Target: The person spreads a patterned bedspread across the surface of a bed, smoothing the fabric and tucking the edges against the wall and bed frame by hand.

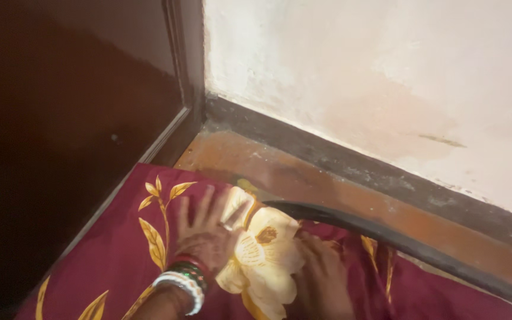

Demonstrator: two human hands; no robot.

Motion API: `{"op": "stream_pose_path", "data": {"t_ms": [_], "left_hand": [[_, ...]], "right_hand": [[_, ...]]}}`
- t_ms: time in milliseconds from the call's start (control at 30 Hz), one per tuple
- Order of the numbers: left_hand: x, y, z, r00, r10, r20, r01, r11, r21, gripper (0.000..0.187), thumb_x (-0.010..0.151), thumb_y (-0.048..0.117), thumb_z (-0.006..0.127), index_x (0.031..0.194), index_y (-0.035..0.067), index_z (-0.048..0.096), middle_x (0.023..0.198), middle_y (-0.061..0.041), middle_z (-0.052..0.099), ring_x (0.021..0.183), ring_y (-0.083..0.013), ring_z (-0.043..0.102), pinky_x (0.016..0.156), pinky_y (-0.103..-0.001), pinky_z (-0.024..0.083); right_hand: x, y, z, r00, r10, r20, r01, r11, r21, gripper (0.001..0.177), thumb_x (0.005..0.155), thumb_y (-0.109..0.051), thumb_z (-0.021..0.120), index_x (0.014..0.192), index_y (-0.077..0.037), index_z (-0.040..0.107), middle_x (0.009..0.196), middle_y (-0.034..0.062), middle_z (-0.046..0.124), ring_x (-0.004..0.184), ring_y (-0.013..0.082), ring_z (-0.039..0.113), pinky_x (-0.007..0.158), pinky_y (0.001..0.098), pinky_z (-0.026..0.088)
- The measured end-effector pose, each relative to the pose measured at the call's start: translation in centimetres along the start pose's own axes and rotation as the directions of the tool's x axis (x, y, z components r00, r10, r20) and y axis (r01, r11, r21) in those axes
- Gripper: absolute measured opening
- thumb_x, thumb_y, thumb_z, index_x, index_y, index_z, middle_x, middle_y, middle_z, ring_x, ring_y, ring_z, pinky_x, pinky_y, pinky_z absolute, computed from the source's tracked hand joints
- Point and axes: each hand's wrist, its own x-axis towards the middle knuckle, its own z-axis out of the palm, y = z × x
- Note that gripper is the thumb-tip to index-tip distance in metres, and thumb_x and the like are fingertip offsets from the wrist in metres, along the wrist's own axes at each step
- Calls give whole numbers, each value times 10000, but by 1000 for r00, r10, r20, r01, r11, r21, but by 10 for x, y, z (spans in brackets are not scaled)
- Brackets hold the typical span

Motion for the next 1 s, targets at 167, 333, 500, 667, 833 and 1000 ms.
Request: {"op": "stream_pose_path", "data": {"t_ms": [167,333,500,667,833,1000], "left_hand": [[20,-8,-40,543,-231,807,257,961,102,603,1022,567,235,1596,474,73,1704,29,-104,1563,-296,-96,1177,-687,-109],[19,-65,-47,520,-422,743,227,906,357,616,1001,617,180,1582,490,19,1704,55,-111,1553,-289,-45,1164,-711,-66],[2,-112,-20,476,-598,645,440,797,414,709,953,658,182,1609,507,-41,1721,-3,-128,1500,-327,-51,1116,-693,-80],[-7,-105,-1,640,-650,410,497,757,424,668,981,522,253,1608,390,62,1679,-11,24,1531,-244,35,1143,-696,-40],[-28,-22,-15,687,-308,658,-13,900,435,607,1030,525,319,1588,317,208,1747,-4,48,1592,-224,78,1215,-654,49],[-20,48,-14,698,9,716,73,994,-84,643,983,363,412,1610,318,278,1728,-5,74,1514,-222,98,1208,-567,27]], "right_hand": [[33,-62,26,968,-213,133,218,975,-30,585,918,-247,566,1472,-97,453,1543,149,451,1453,304,369,1182,504,228],[49,-69,34,946,-260,192,278,958,-72,614,957,-313,502,1521,-82,424,1574,166,408,1483,295,324,1211,519,166],[50,-61,41,945,-235,228,255,965,-62,605,962,-336,506,1518,-110,430,1582,142,405,1480,296,321,1199,532,149],[41,-55,33,945,-199,260,207,978,-5,587,994,-286,524,1541,-107,410,1589,136,412,1498,293,324,1233,522,158],[4,-16,2,953,-203,227,230,968,-101,643,942,-194,571,1549,-61,406,1601,189,394,1484,297,349,1205,526,163],[-41,54,-49,949,288,128,-258,943,-209,586,838,-180,624,1411,-246,527,1410,22,611,1284,258,550,1122,471,362]]}}
